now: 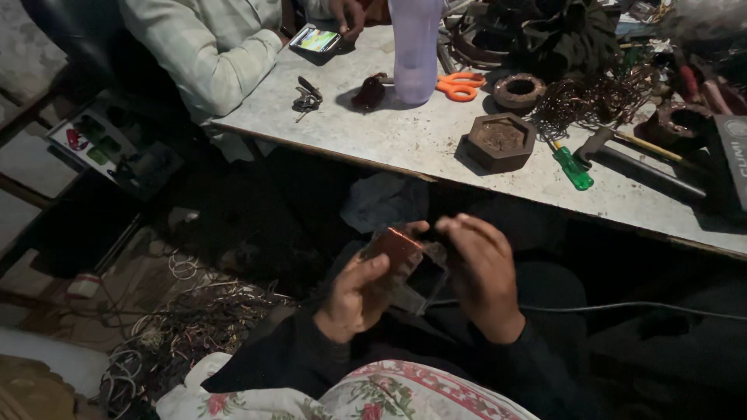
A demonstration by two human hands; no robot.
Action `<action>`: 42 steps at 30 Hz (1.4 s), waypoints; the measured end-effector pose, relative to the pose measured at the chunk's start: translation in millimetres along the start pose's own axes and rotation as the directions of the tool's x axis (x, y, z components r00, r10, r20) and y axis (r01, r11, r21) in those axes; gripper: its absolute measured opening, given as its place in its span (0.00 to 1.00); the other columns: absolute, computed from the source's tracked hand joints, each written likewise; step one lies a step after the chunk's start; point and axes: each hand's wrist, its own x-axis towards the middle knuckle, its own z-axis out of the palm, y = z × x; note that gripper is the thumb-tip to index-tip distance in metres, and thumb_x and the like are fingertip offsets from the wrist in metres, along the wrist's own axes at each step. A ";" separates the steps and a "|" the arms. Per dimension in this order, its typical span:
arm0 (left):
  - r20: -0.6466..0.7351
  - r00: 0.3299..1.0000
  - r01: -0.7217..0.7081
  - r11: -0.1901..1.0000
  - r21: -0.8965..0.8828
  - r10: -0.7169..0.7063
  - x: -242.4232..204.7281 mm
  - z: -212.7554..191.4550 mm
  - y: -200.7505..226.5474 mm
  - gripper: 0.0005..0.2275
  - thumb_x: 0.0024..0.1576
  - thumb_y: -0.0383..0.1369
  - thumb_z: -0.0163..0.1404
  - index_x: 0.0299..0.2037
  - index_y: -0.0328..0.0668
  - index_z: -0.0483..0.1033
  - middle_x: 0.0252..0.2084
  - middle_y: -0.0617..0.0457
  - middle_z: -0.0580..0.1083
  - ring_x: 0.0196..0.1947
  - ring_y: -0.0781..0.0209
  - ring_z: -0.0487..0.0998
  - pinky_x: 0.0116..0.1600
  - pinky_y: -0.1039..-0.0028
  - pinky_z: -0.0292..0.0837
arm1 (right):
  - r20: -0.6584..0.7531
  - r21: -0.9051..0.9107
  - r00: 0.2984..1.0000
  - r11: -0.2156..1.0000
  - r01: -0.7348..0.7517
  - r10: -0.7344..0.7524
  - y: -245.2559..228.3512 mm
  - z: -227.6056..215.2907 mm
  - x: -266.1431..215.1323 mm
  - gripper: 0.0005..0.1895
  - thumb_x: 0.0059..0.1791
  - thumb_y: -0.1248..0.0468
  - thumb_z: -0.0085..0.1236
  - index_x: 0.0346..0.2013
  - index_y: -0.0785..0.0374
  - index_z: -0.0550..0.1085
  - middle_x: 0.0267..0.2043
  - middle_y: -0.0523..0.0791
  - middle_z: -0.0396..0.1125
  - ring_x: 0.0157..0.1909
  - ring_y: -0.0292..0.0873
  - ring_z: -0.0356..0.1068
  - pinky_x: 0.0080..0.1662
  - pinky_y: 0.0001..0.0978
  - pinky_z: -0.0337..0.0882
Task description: The person winds copper wire around a small rectangular core held in their hands. They repeatedly wrap the wire, adjust the coil, and occasionally pause to inspect the winding. The task continues throughout the clip with the person seated and working on their lap.
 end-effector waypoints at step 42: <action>-0.146 0.986 -0.068 0.996 0.064 0.076 -1.2 -103.9 6.8 0.35 0.56 0.38 0.50 0.72 0.25 0.52 0.72 0.29 0.58 0.69 0.37 0.62 0.66 0.51 0.60 | 0.221 0.306 0.972 0.952 0.010 -0.082 -2.4 -51.9 11.7 0.10 0.54 0.68 0.57 0.50 0.57 0.78 0.38 0.43 0.72 0.39 0.45 0.73 0.40 0.36 0.71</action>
